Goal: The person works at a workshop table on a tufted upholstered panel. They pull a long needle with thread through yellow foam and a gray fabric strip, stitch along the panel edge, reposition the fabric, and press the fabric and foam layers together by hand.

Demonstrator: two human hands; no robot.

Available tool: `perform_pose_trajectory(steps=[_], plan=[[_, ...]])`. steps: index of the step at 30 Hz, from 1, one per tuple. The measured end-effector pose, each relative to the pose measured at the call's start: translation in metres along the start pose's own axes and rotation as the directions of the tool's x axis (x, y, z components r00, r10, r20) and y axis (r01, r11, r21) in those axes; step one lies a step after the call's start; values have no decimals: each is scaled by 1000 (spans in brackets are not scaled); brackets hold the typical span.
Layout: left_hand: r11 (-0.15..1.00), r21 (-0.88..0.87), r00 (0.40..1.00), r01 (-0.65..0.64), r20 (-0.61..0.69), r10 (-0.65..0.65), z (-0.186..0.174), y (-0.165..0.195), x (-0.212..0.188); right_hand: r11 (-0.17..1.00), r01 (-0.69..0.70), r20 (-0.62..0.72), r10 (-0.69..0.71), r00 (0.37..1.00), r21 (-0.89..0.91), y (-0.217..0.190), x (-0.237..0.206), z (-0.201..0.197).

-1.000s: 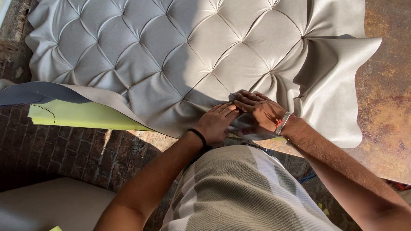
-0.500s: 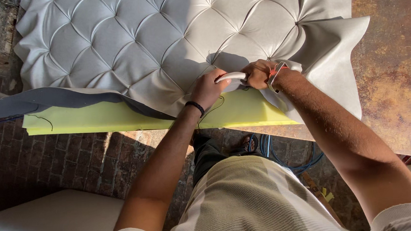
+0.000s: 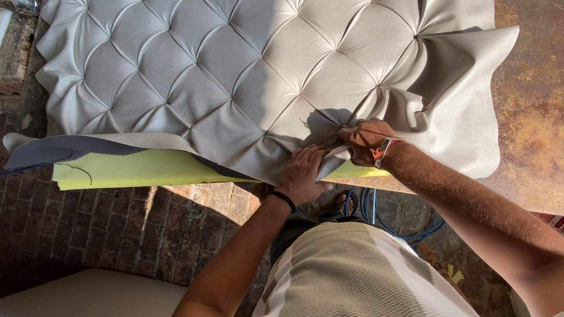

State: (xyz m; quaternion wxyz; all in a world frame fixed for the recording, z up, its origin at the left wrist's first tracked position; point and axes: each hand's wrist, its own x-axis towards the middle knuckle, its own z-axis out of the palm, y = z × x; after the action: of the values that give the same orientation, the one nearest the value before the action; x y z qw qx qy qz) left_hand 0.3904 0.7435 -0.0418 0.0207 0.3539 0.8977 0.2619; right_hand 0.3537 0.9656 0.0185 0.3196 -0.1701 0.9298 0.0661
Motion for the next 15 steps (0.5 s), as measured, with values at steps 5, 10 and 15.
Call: perform_pose_trajectory(steps=[5,10,15], plan=[[860,508,997,-42,74,5,41,-6,-15,999,37,-297,-30,954,17,-19,-7,46],[945,325,997,-29,-56,49,41,0,2,976,-33,-639,-115,761,-215,-26,-19,66],[975,221,1000,-2,-15,5,-43,40,26,953,175,-662,-299,687,-249,-3,-48,-3]])
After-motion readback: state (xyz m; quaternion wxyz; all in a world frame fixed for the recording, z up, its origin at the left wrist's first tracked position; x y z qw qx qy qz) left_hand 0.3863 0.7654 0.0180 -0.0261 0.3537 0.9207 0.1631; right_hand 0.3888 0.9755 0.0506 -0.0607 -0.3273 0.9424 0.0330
